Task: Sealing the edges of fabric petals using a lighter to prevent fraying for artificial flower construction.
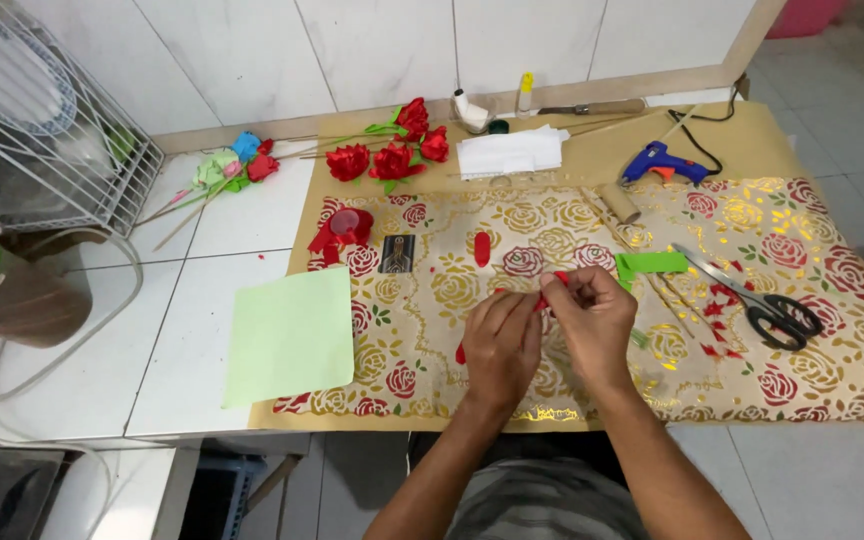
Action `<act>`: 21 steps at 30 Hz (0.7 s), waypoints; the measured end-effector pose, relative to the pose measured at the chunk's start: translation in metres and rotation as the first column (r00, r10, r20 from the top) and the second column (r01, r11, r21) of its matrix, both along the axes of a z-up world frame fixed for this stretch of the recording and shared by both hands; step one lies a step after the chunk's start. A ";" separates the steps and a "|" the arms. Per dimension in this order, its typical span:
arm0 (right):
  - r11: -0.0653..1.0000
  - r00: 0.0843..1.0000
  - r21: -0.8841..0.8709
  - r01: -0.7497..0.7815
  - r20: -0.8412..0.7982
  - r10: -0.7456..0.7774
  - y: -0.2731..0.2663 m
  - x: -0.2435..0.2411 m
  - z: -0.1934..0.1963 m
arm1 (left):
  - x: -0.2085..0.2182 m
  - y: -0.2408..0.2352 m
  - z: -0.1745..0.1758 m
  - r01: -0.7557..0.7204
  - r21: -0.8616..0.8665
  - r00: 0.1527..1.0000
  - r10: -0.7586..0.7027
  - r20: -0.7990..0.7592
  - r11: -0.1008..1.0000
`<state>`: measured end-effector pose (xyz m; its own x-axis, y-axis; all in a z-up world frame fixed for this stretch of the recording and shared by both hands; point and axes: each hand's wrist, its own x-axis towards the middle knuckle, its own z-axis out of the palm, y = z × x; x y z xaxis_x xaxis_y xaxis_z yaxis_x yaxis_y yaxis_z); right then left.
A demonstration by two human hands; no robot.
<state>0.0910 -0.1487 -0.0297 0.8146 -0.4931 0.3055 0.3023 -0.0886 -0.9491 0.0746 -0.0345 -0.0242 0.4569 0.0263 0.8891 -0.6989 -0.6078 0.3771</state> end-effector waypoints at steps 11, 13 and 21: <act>0.863 0.877 0.156 -0.481 0.068 0.476 -0.019 -0.030 0.004 | -0.049 0.010 0.047 0.042 -0.844 0.510 -0.738 -0.443 0.535; 0.872 0.885 0.151 -0.466 0.080 0.459 -0.007 -0.038 0.027 | -0.051 0.010 0.038 0.071 -0.823 0.535 -0.718 -0.444 0.563; 0.924 0.952 0.229 -0.305 0.111 0.287 -0.003 -0.039 -0.005 | -0.036 0.019 0.011 0.189 -0.222 0.977 -0.206 -0.056 0.957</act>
<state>0.0517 -0.1516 -0.0351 0.9144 -0.2990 0.2730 0.3497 0.2432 -0.9048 0.0386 -0.0159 -0.0133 0.5399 0.1140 0.8340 -0.7600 -0.3599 0.5412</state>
